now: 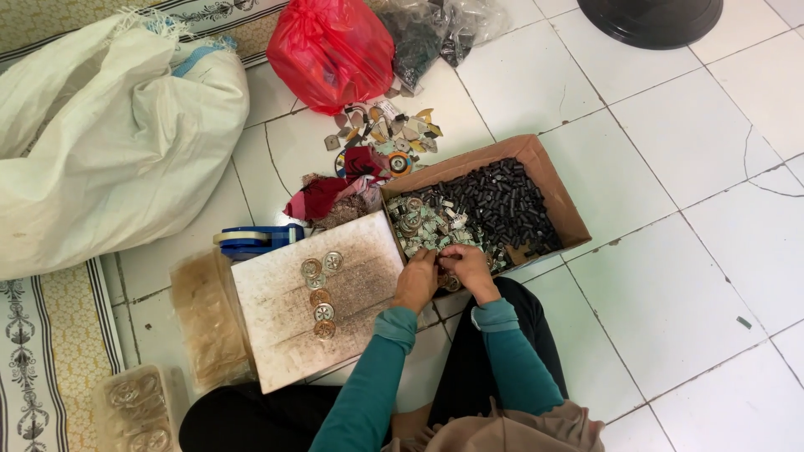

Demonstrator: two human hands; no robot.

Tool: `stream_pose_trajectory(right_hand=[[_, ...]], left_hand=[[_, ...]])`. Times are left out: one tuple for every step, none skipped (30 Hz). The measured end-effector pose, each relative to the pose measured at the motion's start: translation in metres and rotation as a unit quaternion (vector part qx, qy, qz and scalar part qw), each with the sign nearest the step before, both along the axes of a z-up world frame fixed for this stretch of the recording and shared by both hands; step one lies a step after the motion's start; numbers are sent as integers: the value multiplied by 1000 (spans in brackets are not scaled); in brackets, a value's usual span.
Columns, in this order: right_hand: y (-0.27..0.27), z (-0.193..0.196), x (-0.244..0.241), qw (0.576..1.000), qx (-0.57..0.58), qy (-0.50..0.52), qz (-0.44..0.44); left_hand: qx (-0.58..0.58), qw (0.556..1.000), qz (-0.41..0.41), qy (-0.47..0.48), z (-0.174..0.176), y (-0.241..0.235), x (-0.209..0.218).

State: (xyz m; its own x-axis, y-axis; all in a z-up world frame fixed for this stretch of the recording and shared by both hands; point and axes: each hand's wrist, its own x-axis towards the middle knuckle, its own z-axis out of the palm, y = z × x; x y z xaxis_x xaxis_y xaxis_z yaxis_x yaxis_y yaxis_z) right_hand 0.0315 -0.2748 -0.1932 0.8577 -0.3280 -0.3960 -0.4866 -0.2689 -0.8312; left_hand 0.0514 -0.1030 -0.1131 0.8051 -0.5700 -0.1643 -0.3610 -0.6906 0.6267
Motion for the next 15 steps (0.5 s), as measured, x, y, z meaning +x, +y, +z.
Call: stream_pose_trajectory(right_hand=[[1, 0, -1, 999, 41, -26, -16], [2, 9, -2, 999, 41, -27, -15], [5, 17, -4, 997, 69, -34, -29], [7, 26, -6, 993, 97, -41, -43], [9, 35, -10, 994, 97, -42, -43], [11, 45, -15, 990, 121, -54, -51], [14, 56, -19, 986, 145, -65, -59], [20, 65, -21, 986, 144, -64, -58], [26, 75, -24, 983, 159, -80, -55], [32, 84, -27, 979, 173, -95, -53], [37, 84, -25, 979, 173, -95, -48], [43, 85, -24, 979, 177, -100, -38], [51, 85, -22, 978, 182, -102, -25], [63, 82, -19, 978, 183, -100, -19], [77, 80, -15, 982, 162, -96, -4]], left_hand=[[-28, 999, 10, 25, 8, 3, 1], [-28, 999, 11, 24, 2, 3, 3], [-55, 998, 20, 36, -4, 3, 4], [-82, 995, 29, 49, -10, 3, 4], [-83, 995, 30, 48, -12, 4, 2], [-111, 991, 52, 47, -13, 5, 0], [-139, 986, 75, 47, -15, 6, -2], [-140, 986, 77, 47, -7, 10, -5], [-167, 978, 110, 56, 0, 14, -8], [-193, 969, 143, 65, 7, 19, -11], [-194, 968, 147, 63, 15, 27, -14], [-201, 963, 173, 51, 24, 36, -16], [-207, 956, 202, 40, 33, 47, -19], [-206, 955, 209, 39, 37, 55, -22], [-212, 948, 236, 30, 43, 65, -25]])
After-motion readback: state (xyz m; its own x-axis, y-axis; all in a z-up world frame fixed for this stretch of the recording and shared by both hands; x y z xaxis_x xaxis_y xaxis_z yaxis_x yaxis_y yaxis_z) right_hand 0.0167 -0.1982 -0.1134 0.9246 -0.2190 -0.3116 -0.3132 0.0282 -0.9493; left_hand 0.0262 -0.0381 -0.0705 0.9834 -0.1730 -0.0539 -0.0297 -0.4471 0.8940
